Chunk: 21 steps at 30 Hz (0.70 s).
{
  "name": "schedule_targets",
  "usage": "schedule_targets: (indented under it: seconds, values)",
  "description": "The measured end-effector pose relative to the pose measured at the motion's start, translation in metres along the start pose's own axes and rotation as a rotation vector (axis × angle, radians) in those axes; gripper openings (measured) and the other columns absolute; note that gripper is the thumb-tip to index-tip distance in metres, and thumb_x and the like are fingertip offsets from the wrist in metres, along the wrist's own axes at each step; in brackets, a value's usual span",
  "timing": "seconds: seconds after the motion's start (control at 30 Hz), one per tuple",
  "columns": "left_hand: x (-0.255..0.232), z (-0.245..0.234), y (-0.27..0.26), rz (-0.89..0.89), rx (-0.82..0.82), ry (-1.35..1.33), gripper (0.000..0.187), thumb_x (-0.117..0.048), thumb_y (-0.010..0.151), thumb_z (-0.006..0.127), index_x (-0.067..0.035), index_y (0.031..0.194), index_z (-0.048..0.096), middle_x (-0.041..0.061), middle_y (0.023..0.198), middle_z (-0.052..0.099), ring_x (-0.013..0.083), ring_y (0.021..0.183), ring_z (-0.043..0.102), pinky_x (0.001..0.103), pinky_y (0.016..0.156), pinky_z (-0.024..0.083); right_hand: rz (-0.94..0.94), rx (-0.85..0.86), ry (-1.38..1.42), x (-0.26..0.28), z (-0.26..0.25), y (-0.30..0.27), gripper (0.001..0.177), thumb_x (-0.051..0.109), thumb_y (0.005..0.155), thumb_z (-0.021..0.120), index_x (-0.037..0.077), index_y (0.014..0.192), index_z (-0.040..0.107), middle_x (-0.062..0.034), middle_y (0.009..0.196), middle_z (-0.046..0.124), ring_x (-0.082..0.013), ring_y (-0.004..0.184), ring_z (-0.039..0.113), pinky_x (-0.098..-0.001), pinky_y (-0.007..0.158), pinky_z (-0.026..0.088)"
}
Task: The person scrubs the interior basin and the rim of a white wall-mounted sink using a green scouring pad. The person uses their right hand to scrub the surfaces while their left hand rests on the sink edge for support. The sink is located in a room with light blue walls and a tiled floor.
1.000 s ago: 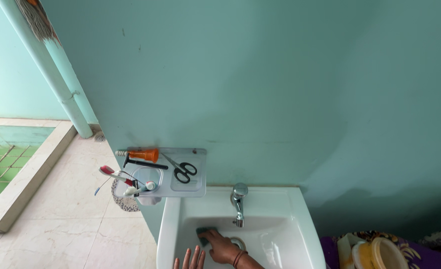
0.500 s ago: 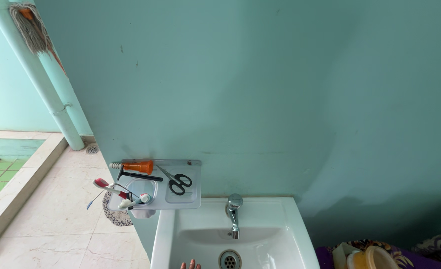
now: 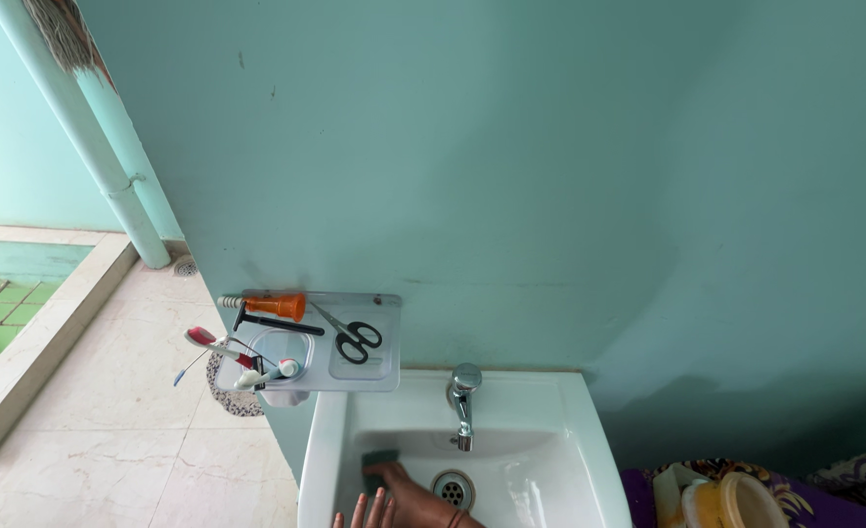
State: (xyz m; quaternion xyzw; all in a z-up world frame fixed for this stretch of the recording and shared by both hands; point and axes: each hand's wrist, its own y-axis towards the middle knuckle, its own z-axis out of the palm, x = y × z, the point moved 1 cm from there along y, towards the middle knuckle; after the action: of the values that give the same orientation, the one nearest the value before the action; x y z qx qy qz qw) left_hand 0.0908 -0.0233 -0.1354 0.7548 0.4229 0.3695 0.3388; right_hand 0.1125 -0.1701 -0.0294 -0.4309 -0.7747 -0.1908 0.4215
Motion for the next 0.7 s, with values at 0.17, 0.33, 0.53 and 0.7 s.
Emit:
schedule_targets:
  seconds: [0.17,0.33,0.53,0.7]
  values:
    - [-0.001,-0.013,0.006,-0.071,0.133,-0.094,0.041,-0.05,0.101,0.051,-0.032,0.137,0.058,-0.006,0.148,0.055,0.0196,0.13,0.053,0.058,0.107,0.038,0.246,0.028,-0.085,-0.009,-0.011,0.002,0.07,0.012,0.088,0.067,0.015,0.153,0.04,-0.0167,0.155,0.036,-0.0387,0.146,0.04,-0.043,0.119,0.039]
    - [-0.001,-0.032,0.006,-0.111,0.27,-0.18,0.044,-0.046,0.101,0.044,-0.029,0.139,0.057,-0.004,0.148,0.054,0.0205,0.133,0.051,0.059,0.104,0.043,0.303,0.106,-0.093,-0.008,-0.017,-0.009,0.068,0.015,0.089,0.066,0.017,0.153,0.043,-0.014,0.154,0.04,-0.0358,0.145,0.042,-0.042,0.117,0.041]
    - [-0.001,-0.043,0.002,-0.134,0.348,-0.209,0.046,-0.039,0.104,0.034,-0.024,0.143,0.053,0.0,0.154,0.048,0.023,0.139,0.045,0.061,0.107,0.04,0.147,0.339,-0.072,-0.028,-0.006,-0.034,0.072,0.015,0.088,0.068,0.009,0.154,0.04,-0.0179,0.159,0.037,-0.0372,0.143,0.045,-0.0441,0.116,0.041]
    - [-0.002,-0.043,0.009,-0.153,0.22,-0.267,0.054,-0.054,0.102,0.032,-0.023,0.143,0.05,0.003,0.154,0.045,0.0257,0.14,0.042,0.062,0.111,0.034,0.064,0.446,-0.085,-0.042,0.009,-0.06,0.07,0.017,0.091,0.068,0.009,0.154,0.039,-0.0184,0.158,0.037,-0.0377,0.144,0.044,-0.0442,0.117,0.041]
